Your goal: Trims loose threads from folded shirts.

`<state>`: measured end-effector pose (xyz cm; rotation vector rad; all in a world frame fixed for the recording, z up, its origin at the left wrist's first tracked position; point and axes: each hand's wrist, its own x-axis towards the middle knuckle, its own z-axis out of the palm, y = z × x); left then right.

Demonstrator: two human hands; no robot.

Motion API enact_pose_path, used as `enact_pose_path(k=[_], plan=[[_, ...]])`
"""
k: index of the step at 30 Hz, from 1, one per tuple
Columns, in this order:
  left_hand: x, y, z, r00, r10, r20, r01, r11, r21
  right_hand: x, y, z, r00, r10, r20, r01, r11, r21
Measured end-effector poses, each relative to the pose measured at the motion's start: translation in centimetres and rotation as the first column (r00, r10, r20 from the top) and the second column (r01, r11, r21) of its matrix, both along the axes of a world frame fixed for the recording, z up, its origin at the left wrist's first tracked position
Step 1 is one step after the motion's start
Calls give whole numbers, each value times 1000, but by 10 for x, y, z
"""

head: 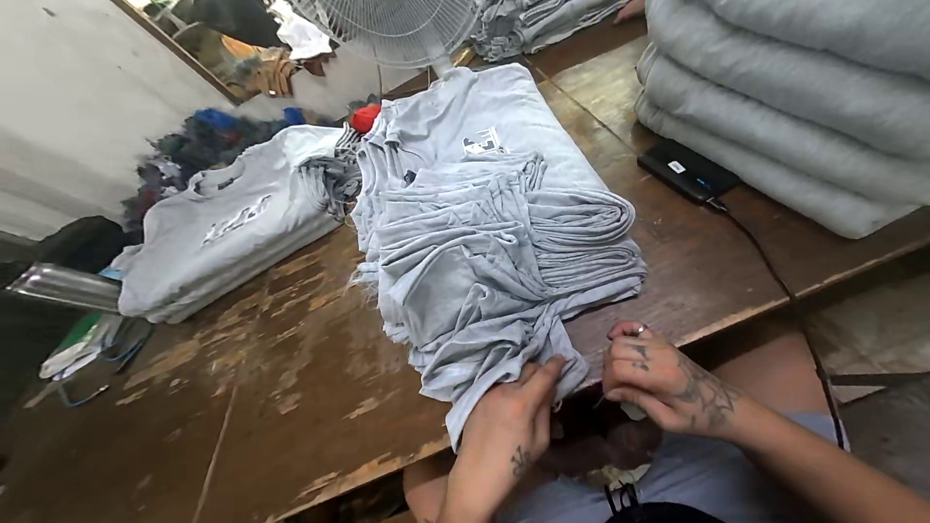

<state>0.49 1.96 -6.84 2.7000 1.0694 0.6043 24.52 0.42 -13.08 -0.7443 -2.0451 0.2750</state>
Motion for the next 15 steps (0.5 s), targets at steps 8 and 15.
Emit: enact_pose_path(k=[8,15], plan=[[-21,3,0,999,47,-13,-48,989,-139,-8,8,17,987,-117,108,125,990,-70],[17,32,-9,639,341,690,92,856,-508,-17,39,27,984,55,-169,-108,940,-324]])
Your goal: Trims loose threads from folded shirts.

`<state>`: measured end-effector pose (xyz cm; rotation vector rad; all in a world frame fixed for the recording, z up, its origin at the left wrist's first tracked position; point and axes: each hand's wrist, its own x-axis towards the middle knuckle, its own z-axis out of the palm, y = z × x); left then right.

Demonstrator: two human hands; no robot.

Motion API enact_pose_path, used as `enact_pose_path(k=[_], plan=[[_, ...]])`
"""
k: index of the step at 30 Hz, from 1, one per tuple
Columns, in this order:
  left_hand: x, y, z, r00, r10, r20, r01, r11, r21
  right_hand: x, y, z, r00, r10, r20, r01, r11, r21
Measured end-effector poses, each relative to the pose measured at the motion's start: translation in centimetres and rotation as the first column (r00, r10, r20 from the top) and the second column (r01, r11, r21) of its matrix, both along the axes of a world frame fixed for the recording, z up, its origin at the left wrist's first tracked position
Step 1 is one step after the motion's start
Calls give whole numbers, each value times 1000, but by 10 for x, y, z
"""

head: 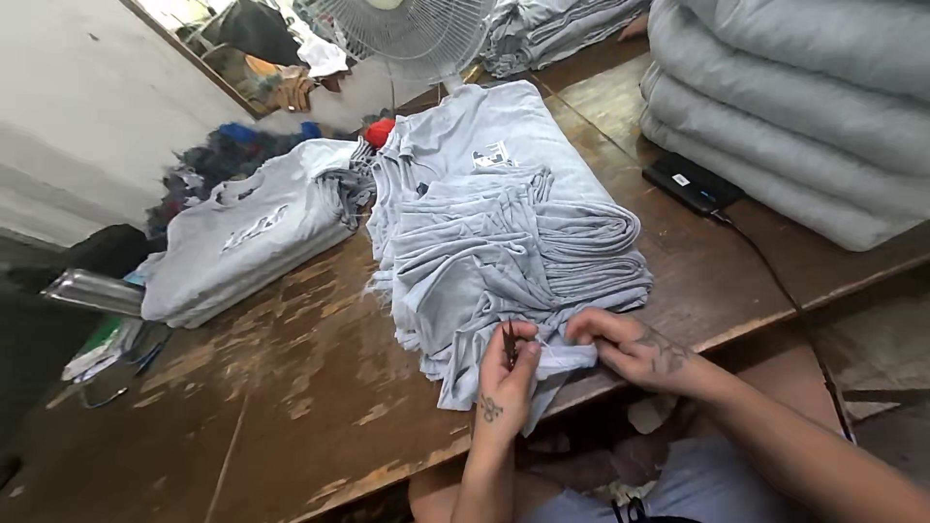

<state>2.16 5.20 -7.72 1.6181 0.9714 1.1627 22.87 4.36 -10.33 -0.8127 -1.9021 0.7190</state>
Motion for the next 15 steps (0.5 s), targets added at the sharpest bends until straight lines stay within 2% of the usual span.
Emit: enact_pose_path(k=[2,4,8,9,11,13,15], plan=[[-1,-1,0,1000,-6,29,6,1000,-10,3,-3,1,1000,1,27,-1,1000,-4],[-2,-1,1,1000,-7,13,7,1000,-7,-1,-6,-1,994,-39,103,28,995,100],[1,-2,1,997,-15,-72,14,1000,-13,-9,-4,-11,930,-282,235,190,918,348],[2,-3,2,994,-23,-111,21,1000,-17,-3,-5,-11,920,-311,239,215,909,356],[2,-5,3,983,-37,-181,36,999,-9,22,-13,-8,921,-299,248,236,938,254],[1,-5,3,979,-40,-202,41,999,-1,54,-22,-7,919,-281,276,246,957,153],[1,-4,3,980,-33,-195,33,999,-3,69,-28,-2,907,-288,306,258,957,135]])
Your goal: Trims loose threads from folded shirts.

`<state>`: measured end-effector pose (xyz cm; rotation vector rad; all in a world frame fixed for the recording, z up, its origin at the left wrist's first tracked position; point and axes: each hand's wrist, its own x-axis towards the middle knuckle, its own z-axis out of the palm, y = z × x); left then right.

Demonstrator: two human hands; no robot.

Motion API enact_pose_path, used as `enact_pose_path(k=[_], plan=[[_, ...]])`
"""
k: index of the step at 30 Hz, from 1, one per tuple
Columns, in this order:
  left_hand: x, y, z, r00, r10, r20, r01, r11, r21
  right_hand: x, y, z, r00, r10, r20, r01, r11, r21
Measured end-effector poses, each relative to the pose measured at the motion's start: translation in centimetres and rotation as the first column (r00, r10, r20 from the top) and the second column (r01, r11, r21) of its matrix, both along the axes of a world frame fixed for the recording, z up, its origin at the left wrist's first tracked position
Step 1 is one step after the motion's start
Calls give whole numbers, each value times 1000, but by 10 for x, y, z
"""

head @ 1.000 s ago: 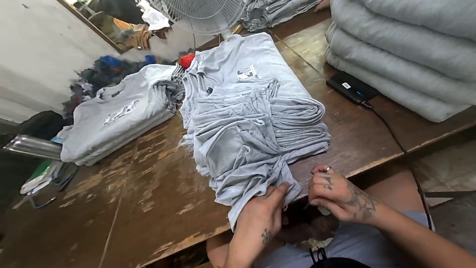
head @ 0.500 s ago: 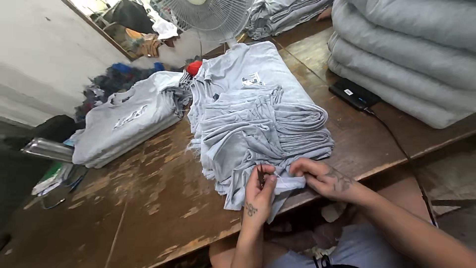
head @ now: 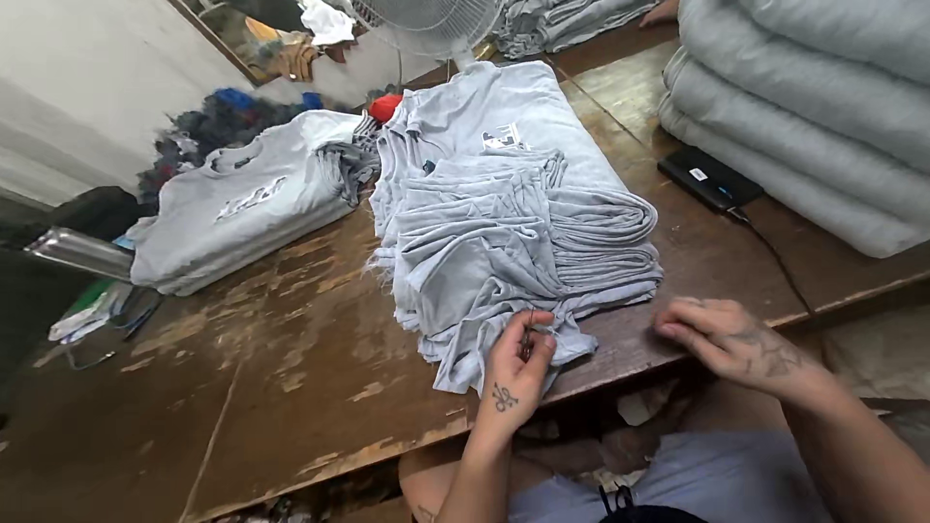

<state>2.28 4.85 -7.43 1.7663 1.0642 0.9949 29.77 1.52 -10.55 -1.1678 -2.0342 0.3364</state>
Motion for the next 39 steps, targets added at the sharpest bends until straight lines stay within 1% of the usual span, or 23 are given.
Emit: enact_pose_path(k=[2,4,6,8,10,12,13,15,19,21,22,23,24,25,27,29,31,32,34,36,37,38,39], plan=[[1,0,-2,1000,11,9,-11,1000,0,-17,-5,5,1000,0,7,0,1000,11],[4,-1,-3,1000,20,-2,-20,1000,12,-50,-3,8,999,32,7,-32,999,38],[5,-3,-6,1000,7,-29,-6,999,47,-78,8,2,997,71,-29,-69,995,78],[1,-4,-8,998,-16,-66,22,996,90,-85,20,-7,974,123,-188,-103,988,111],[-5,-5,-8,995,-25,-93,36,993,112,-71,23,-10,910,206,-361,-182,978,99],[-11,-7,-7,995,-24,-101,37,991,128,-53,18,-13,841,284,-460,-290,955,59],[-12,-7,-7,995,-25,-101,39,990,135,-47,16,-14,835,306,-458,-321,946,46],[-13,-9,-8,994,-29,-104,43,990,138,-47,10,-14,862,308,-402,-321,946,36],[-10,-6,-9,998,-35,-57,43,990,134,-62,8,-6,939,198,-280,-192,980,48],[-8,-6,-9,999,-30,-38,35,991,130,-74,8,-7,986,104,-134,-89,990,112],[-8,-7,-8,999,-24,-38,28,992,122,-81,8,-10,996,69,-59,-59,985,162],[-8,-7,-7,999,-16,-40,21,993,112,-86,8,-13,998,57,-28,-49,975,216],[-8,-8,-6,999,-9,-47,13,995,103,-87,9,-16,996,68,-63,-50,965,256],[-8,-8,-6,998,-7,-55,12,995,97,-83,10,-17,980,122,-159,-78,963,257],[-10,-7,-6,997,-21,-70,28,994,108,-65,10,-17,879,274,-391,-217,959,183],[-13,-8,-7,996,-40,-76,50,989,138,-45,5,-20,820,332,-466,-312,942,122],[-15,-10,-7,995,-41,-93,54,989,138,-36,-5,-20,837,334,-433,-331,940,85],[-16,-10,-6,995,-36,-98,48,991,126,-38,-10,-18,870,305,-387,-299,951,77],[-13,-8,-3,997,-13,-82,21,996,92,-56,-11,-12,957,179,-230,-164,983,85],[-9,-7,-3,999,8,-42,-5,998,60,-81,-3,-9,993,88,-81,-79,990,116],[-7,-6,-4,1000,18,-20,-17,998,55,-90,2,-10,994,81,-67,-71,987,144],[-6,-6,-5,1000,24,-9,-24,998,61,-94,7,-12,988,104,-114,-84,983,165],[-6,-7,-6,1000,23,-10,-22,997,76,-93,11,-12,964,158,-214,-123,978,167]])
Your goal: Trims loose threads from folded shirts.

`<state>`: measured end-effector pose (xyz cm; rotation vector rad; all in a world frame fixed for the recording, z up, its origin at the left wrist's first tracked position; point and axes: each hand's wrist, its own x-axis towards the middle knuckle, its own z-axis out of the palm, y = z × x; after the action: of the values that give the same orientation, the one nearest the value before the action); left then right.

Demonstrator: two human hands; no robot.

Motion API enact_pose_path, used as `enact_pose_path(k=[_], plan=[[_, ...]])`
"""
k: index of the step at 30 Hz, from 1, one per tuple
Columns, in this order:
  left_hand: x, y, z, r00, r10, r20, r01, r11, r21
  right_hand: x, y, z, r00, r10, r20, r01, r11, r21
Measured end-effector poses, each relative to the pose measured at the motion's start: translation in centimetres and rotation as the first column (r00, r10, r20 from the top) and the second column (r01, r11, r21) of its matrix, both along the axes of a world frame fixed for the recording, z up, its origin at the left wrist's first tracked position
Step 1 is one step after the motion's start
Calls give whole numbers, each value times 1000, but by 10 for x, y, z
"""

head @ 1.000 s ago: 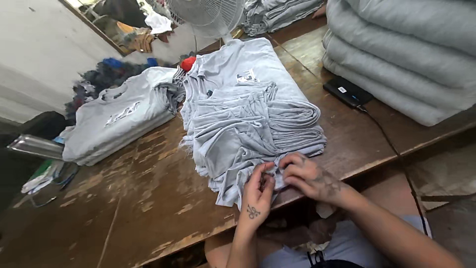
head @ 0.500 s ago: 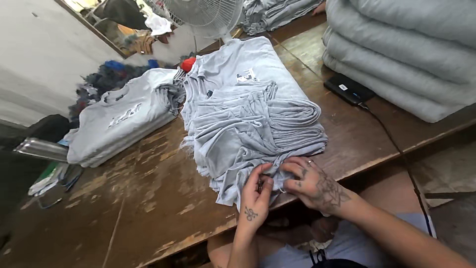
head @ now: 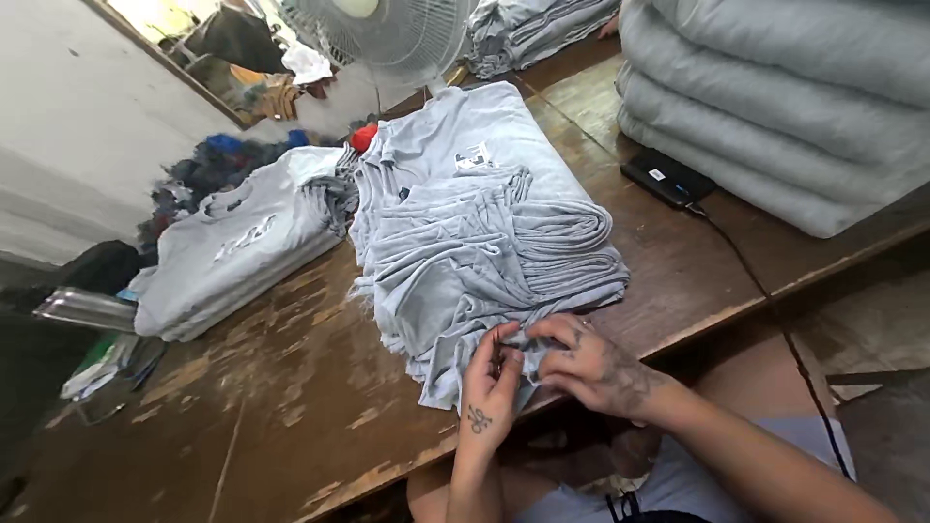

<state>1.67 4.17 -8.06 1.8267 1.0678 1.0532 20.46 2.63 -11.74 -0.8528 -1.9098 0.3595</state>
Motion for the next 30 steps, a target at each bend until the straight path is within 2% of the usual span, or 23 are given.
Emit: enact_pose_path(k=[2,3,6,8,11,13,15,16,18,20,23,26,30], plan=[[-6,-5,-1,998,-14,-59,17,999,43,13,1,-3,970,140,-200,-149,988,-32],[-11,-8,0,995,-24,-100,30,998,59,21,-1,-5,950,190,-246,-207,977,-46],[-20,-11,4,981,-45,-186,59,996,73,41,-12,-10,930,272,-246,-299,951,-81],[-20,-9,4,980,-51,-192,66,995,73,43,-20,-9,954,241,-180,-259,963,-82],[-15,-7,3,984,-22,-178,33,998,59,26,-21,2,998,52,42,-48,996,-74],[-12,-6,2,989,-9,-148,16,999,48,7,-13,4,991,-46,125,45,999,8],[-10,-6,0,991,-9,-134,17,998,54,-2,-3,-1,996,-60,71,51,993,110],[-10,-6,0,990,-14,-137,24,998,65,-1,-1,-3,1000,-24,-12,25,992,123],[-16,-8,1,982,-38,-186,54,995,81,11,-5,-5,975,107,-194,-98,994,53],[-26,-14,5,947,-28,-321,63,993,100,29,-16,-9,952,172,-255,-187,982,-37],[-32,-27,13,827,69,-558,84,966,245,44,-32,-15,962,195,-191,-210,976,-59],[-30,-34,26,755,89,-649,230,892,390,46,-43,-16,960,236,-151,-245,968,-47],[-18,-37,38,707,61,-704,383,804,454,44,-52,-14,944,279,-174,-289,957,-36]])
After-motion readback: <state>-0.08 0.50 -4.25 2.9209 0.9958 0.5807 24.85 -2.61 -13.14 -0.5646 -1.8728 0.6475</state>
